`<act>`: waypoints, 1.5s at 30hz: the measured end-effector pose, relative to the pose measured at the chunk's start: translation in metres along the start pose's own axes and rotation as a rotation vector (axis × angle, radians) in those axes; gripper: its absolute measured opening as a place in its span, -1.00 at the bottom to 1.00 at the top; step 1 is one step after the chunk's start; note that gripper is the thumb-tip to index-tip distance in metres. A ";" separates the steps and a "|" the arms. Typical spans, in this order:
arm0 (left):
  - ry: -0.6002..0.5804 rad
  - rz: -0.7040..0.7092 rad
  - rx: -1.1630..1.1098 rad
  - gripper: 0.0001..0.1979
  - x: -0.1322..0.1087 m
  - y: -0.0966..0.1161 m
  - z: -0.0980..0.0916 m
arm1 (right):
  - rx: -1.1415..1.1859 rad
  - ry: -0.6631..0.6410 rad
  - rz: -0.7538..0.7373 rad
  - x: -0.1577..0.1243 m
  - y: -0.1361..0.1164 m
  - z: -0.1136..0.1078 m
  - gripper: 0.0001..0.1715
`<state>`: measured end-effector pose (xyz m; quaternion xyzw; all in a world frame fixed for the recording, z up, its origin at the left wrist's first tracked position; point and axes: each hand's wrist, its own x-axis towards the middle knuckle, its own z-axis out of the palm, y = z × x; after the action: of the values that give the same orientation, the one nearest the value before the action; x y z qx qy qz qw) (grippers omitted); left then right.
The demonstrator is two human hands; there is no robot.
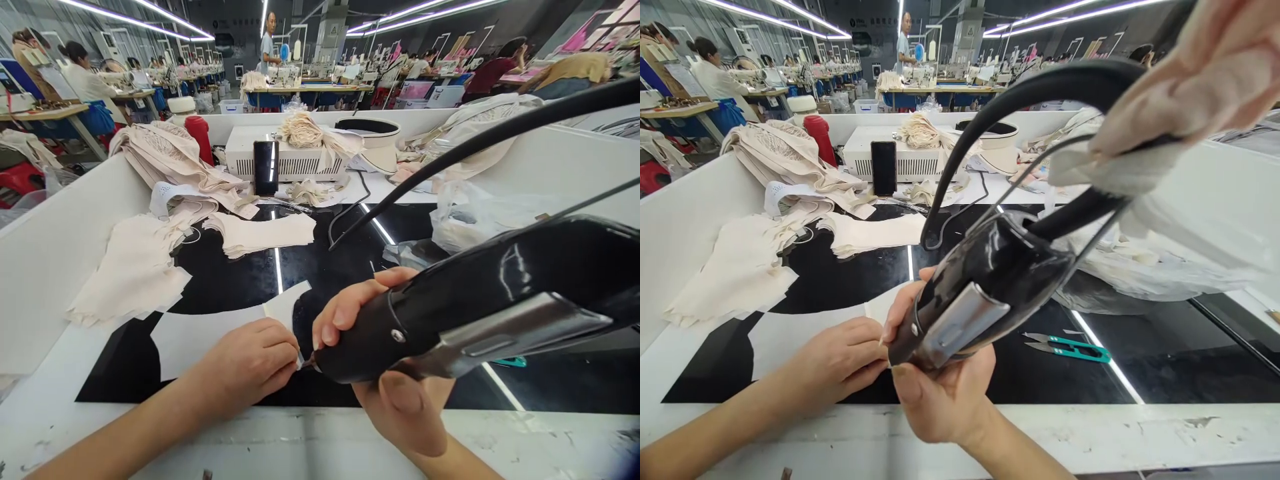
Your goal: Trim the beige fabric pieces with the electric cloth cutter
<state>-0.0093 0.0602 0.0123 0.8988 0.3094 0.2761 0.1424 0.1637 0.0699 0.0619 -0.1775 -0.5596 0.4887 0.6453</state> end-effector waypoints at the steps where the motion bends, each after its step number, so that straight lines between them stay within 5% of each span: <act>1: -0.004 -0.004 -0.001 -0.83 0.000 0.000 0.000 | -0.001 -0.003 -0.003 0.000 0.000 0.000 -0.44; 17: 0.001 -0.125 0.001 -0.86 0.000 -0.003 0.002 | -0.009 -0.027 -0.010 0.001 0.000 0.003 -0.44; 26: -0.182 -0.061 -0.006 -0.84 -0.002 -0.004 -0.002 | -0.040 0.000 0.006 0.000 -0.003 0.003 -0.46; 34: -0.104 0.126 0.127 -0.78 -0.014 -0.008 -0.006 | -0.026 0.007 0.023 -0.001 -0.003 0.003 -0.40; 45: -0.111 0.154 0.239 -0.79 -0.017 -0.006 -0.002 | -0.051 0.026 0.051 0.000 -0.008 0.005 -0.44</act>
<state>-0.0245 0.0542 0.0043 0.9444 0.2617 0.1970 0.0295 0.1625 0.0645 0.0701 -0.2145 -0.5586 0.4883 0.6352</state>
